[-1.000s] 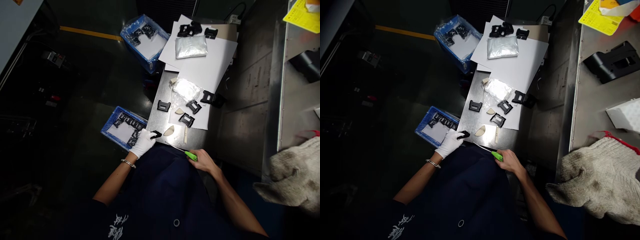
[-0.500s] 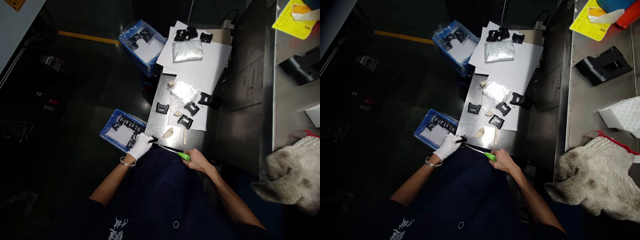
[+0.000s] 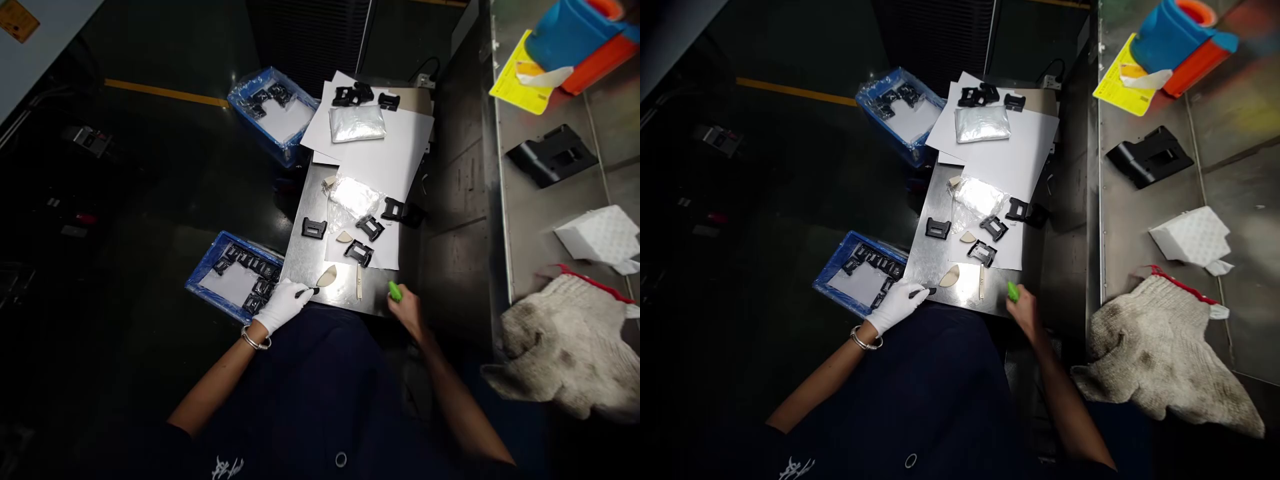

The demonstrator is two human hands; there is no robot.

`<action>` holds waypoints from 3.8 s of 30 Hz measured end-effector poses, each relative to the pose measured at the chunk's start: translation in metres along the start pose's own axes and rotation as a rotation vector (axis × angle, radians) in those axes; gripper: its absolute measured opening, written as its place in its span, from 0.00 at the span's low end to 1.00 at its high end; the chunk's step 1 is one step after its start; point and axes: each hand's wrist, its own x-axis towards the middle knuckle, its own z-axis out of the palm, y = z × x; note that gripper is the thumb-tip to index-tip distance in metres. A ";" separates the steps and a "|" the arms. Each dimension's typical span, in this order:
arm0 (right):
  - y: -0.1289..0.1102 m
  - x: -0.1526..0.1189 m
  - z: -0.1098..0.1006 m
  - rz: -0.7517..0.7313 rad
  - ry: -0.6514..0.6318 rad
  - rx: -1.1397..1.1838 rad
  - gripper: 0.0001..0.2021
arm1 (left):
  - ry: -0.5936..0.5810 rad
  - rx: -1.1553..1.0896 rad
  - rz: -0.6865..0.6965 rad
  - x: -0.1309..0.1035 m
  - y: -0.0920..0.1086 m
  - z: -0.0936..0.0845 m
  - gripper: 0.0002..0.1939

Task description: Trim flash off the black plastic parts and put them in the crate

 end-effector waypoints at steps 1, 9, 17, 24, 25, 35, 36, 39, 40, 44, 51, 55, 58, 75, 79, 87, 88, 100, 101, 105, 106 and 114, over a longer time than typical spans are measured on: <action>0.008 0.012 0.003 0.083 0.085 -0.010 0.18 | 0.006 -0.035 0.004 0.000 0.006 -0.002 0.18; 0.036 0.080 0.039 0.388 0.346 0.073 0.35 | -0.114 -0.827 0.133 -0.005 0.054 -0.044 0.38; 0.021 0.067 0.024 0.214 0.453 0.233 0.26 | -0.111 -1.066 0.200 -0.014 0.066 -0.058 0.43; -0.067 -0.001 -0.040 -0.175 0.523 0.611 0.24 | -0.151 -0.945 0.329 -0.018 0.068 -0.063 0.37; -0.085 -0.014 -0.051 -0.259 0.542 0.711 0.24 | -0.154 -0.877 0.315 -0.018 0.071 -0.065 0.34; -0.201 -0.103 -0.124 -0.843 0.502 0.629 0.16 | -0.176 -0.760 0.318 -0.021 0.079 -0.062 0.45; -0.206 -0.107 -0.128 -0.895 0.504 0.570 0.17 | -0.173 -0.766 0.330 -0.022 0.078 -0.062 0.45; -0.217 -0.116 -0.135 -0.999 0.460 0.457 0.18 | -0.144 -0.775 0.385 -0.023 0.077 -0.063 0.38; -0.221 -0.117 -0.135 -1.008 0.445 0.433 0.18 | -0.134 -0.774 0.402 -0.023 0.077 -0.063 0.35; -0.227 -0.117 -0.129 -1.016 0.404 0.372 0.15 | -0.103 -0.707 0.408 -0.026 0.075 -0.067 0.25; -0.231 -0.120 -0.135 -1.082 0.445 0.441 0.09 | -0.200 -0.694 0.414 -0.026 0.062 -0.065 0.28; -0.210 -0.111 -0.140 -0.777 1.020 1.025 0.09 | -0.273 -0.730 0.365 -0.028 0.054 -0.065 0.39; -0.175 -0.103 -0.131 -0.555 0.858 0.943 0.14 | -0.274 -0.755 0.356 -0.030 0.051 -0.068 0.39; -0.201 -0.104 -0.066 -0.598 0.370 1.119 0.03 | 0.191 -0.438 0.379 -0.048 0.090 -0.064 0.07; -0.203 -0.106 -0.056 -0.570 0.414 1.093 0.04 | 0.300 -0.510 0.309 -0.043 0.089 -0.054 0.08; -0.204 -0.102 -0.052 -0.447 0.463 1.047 0.06 | 0.235 -0.489 0.275 -0.037 0.088 -0.050 0.12; -0.204 -0.101 -0.052 -0.433 0.464 1.045 0.07 | 0.240 -0.475 0.271 -0.037 0.087 -0.050 0.12; -0.200 -0.098 -0.050 -0.388 0.520 0.961 0.06 | 0.294 -0.493 0.138 -0.026 0.089 -0.044 0.12; -0.200 -0.097 -0.051 -0.382 0.527 0.965 0.06 | 0.277 -0.505 0.147 -0.027 0.089 -0.044 0.12; -0.199 -0.093 -0.055 -0.382 0.537 1.007 0.08 | 0.245 -0.562 0.277 -0.028 0.090 -0.041 0.07; -0.200 -0.093 -0.054 -0.385 0.545 0.990 0.08 | 0.279 -0.573 0.272 -0.027 0.090 -0.040 0.05; -0.207 -0.100 -0.044 -0.475 0.621 0.853 0.05 | 0.387 -0.773 0.186 -0.022 0.087 -0.040 0.13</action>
